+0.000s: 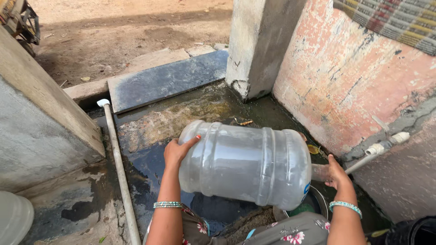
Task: The person sits on the ground and scrubs the outside and neck of a large plastic water dispenser jug with a green scrub pad, then rinses it under a tap, shakes and rotates the jug to empty water, and pours water from a plastic pitcher into the jug. They handle the jug repeatedly, turning it over to reach different sides.
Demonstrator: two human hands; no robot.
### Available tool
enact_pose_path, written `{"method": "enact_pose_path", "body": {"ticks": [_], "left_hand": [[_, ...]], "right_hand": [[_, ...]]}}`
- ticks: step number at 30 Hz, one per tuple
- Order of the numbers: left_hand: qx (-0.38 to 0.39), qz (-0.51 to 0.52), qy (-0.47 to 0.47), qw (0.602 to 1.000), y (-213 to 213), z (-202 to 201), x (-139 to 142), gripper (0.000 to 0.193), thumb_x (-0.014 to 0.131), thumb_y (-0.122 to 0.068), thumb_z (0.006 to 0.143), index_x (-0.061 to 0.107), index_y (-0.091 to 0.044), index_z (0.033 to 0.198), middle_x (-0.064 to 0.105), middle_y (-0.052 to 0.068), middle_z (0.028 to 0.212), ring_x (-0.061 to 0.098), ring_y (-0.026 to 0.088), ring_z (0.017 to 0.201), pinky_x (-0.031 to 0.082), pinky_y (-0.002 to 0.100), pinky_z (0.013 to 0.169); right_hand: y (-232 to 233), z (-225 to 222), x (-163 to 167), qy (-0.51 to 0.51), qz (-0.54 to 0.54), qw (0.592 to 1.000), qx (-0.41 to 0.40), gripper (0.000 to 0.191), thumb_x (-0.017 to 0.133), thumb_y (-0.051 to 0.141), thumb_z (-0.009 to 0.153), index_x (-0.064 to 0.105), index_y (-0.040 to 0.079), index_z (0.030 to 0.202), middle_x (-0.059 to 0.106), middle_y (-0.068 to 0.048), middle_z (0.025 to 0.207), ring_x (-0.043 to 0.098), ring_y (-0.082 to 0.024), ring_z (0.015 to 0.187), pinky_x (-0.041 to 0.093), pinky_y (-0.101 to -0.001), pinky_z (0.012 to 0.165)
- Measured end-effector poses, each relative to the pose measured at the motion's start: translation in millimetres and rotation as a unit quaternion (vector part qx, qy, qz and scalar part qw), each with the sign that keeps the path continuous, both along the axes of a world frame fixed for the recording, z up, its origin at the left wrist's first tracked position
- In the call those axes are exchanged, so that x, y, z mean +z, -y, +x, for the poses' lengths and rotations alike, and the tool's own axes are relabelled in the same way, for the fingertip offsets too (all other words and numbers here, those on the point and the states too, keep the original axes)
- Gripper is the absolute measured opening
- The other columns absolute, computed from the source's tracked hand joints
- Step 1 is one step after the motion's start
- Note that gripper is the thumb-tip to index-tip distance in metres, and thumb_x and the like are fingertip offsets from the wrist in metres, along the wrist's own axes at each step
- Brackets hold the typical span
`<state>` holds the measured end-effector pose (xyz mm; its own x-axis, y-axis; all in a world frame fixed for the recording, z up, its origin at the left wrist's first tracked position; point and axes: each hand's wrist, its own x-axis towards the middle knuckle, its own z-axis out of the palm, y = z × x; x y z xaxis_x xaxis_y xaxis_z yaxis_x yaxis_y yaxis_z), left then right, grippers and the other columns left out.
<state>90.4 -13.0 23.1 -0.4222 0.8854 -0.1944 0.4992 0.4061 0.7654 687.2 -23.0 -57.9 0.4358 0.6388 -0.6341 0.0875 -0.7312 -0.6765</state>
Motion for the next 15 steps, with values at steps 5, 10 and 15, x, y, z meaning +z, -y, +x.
{"method": "enact_pose_path", "body": {"ticks": [5,10,15], "left_hand": [[-0.024,-0.025,-0.013,0.999,-2,20,-6,0.106,0.075,-0.080,0.056,0.070,0.003,0.122,0.073,0.024,0.119,0.070,0.034,0.112,0.052,0.043,0.099],[-0.034,-0.050,-0.016,0.998,-1,32,-1,0.106,0.074,-0.080,0.056,0.071,0.001,0.124,0.073,0.022,0.121,0.070,0.033,0.114,0.052,0.043,0.101],[-0.026,-0.074,-0.007,0.997,-1,35,3,0.104,0.074,-0.077,0.056,0.070,-0.002,0.128,0.073,0.019,0.122,0.071,0.032,0.114,0.054,0.044,0.098]], "right_hand": [[21,10,-6,-0.026,-0.037,0.998,-0.035,0.074,0.031,0.069,0.103,0.067,0.006,0.116,0.068,-0.015,0.113,0.058,-0.030,0.106,0.041,-0.0470,0.084],[30,11,-11,-0.014,-0.041,0.998,-0.046,0.066,0.033,0.064,0.103,0.066,0.008,0.116,0.071,-0.014,0.111,0.061,-0.028,0.102,0.040,-0.0474,0.088],[25,10,-11,0.004,-0.038,0.999,0.013,0.067,0.036,0.063,0.105,0.069,0.005,0.115,0.071,-0.015,0.101,0.060,-0.025,0.084,0.042,-0.0476,0.085]]}}
